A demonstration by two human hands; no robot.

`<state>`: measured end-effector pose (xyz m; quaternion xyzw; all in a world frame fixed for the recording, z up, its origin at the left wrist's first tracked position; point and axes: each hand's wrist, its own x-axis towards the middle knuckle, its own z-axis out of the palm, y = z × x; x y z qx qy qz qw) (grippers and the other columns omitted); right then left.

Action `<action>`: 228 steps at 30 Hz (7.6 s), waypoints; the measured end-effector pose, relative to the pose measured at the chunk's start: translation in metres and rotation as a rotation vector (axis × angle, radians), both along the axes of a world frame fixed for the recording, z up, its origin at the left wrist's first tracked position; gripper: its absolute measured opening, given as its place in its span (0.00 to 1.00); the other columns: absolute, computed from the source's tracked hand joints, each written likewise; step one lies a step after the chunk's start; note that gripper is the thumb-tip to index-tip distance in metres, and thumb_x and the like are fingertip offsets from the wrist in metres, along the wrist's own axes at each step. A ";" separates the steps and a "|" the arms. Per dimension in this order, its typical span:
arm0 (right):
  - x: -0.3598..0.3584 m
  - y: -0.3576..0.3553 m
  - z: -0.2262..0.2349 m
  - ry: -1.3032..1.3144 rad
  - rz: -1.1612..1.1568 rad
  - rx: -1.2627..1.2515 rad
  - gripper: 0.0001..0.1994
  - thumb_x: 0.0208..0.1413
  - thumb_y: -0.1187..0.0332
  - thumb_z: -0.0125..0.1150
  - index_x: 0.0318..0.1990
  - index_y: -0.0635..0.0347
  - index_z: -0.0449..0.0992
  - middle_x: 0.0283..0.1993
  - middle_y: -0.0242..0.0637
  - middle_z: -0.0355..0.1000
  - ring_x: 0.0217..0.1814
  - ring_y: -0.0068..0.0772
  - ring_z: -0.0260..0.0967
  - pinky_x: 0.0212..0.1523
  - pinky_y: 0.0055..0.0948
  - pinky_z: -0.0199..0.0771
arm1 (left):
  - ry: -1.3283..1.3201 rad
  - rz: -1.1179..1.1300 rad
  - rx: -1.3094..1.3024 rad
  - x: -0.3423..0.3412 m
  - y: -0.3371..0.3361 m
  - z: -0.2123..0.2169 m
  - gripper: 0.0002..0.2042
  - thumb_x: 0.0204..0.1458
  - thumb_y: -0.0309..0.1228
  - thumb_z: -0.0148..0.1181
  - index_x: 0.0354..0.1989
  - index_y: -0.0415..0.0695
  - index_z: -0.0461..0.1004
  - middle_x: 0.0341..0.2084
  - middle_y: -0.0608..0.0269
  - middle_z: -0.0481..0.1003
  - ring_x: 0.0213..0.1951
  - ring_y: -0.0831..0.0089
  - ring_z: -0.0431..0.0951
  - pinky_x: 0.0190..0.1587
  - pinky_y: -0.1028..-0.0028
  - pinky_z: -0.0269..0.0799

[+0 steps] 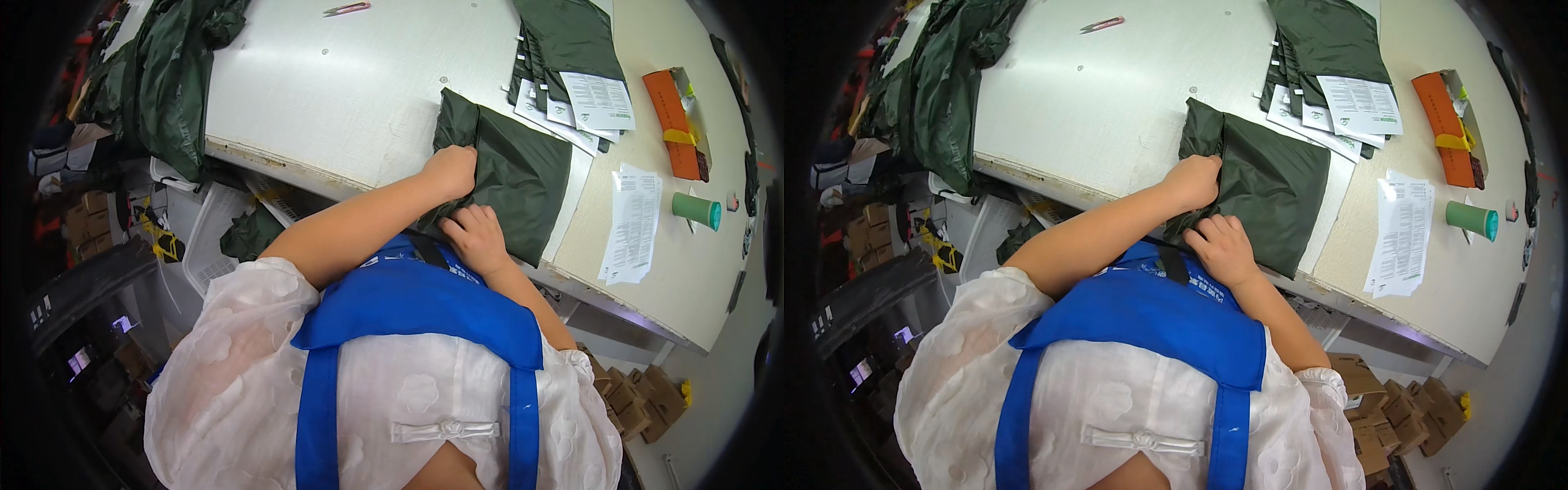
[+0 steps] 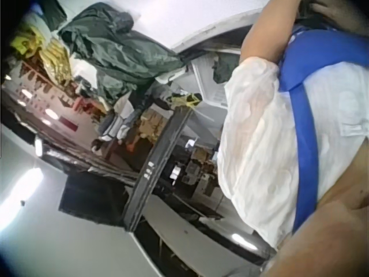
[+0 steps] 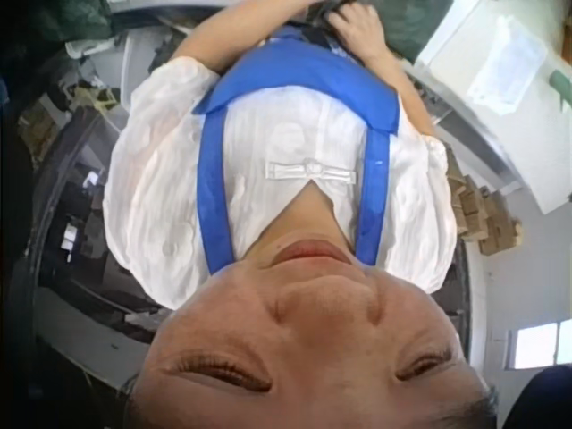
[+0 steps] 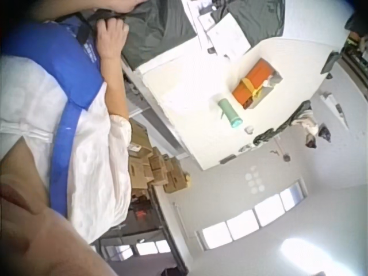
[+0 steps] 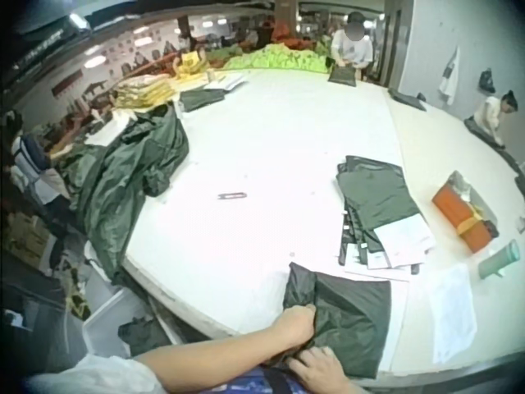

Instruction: The person folds a green jacket on a table, aligns the sleeves, and places it into a white basket. The person then picks up another green jacket, unfolds it, and begins folding it in the same manner.

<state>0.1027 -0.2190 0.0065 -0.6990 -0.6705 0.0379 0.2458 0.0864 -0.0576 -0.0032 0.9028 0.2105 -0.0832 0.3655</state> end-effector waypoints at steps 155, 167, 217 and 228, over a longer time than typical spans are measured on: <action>0.075 -0.002 -0.020 -0.160 -0.855 -0.417 0.36 0.50 0.41 0.52 0.65 0.40 0.55 0.71 0.41 0.41 0.71 0.61 0.34 0.59 0.73 0.29 | -0.247 -0.286 0.416 -0.014 -0.013 -0.003 0.38 0.48 0.54 0.53 0.64 0.43 0.54 0.65 0.43 0.46 0.67 0.52 0.43 0.67 0.56 0.34; 0.021 -0.009 0.037 0.559 -0.870 -0.105 0.42 0.48 0.48 0.61 0.63 0.65 0.51 0.64 0.56 0.49 0.65 0.57 0.47 0.64 0.47 0.47 | -0.035 0.344 -1.057 -0.016 0.018 0.028 0.26 0.48 0.29 0.60 0.56 0.36 0.60 0.51 0.55 0.67 0.50 0.68 0.70 0.54 0.70 0.64; 0.059 0.181 0.029 0.510 0.012 -0.484 0.21 0.50 0.68 0.61 0.52 0.61 0.69 0.46 0.43 0.70 0.44 0.37 0.71 0.45 0.33 0.71 | 0.005 0.821 0.298 -0.223 0.276 0.006 0.45 0.42 0.40 0.67 0.67 0.55 0.43 0.66 0.45 0.33 0.62 0.42 0.50 0.61 0.56 0.56; 0.089 0.459 -0.063 -0.078 -0.229 -0.323 0.33 0.51 0.77 0.47 0.66 0.54 0.47 0.67 0.46 0.48 0.61 0.51 0.59 0.54 0.41 0.68 | 0.136 1.087 0.588 -0.254 0.559 0.070 0.52 0.41 0.44 0.67 0.69 0.57 0.32 0.68 0.62 0.39 0.69 0.60 0.37 0.66 0.57 0.38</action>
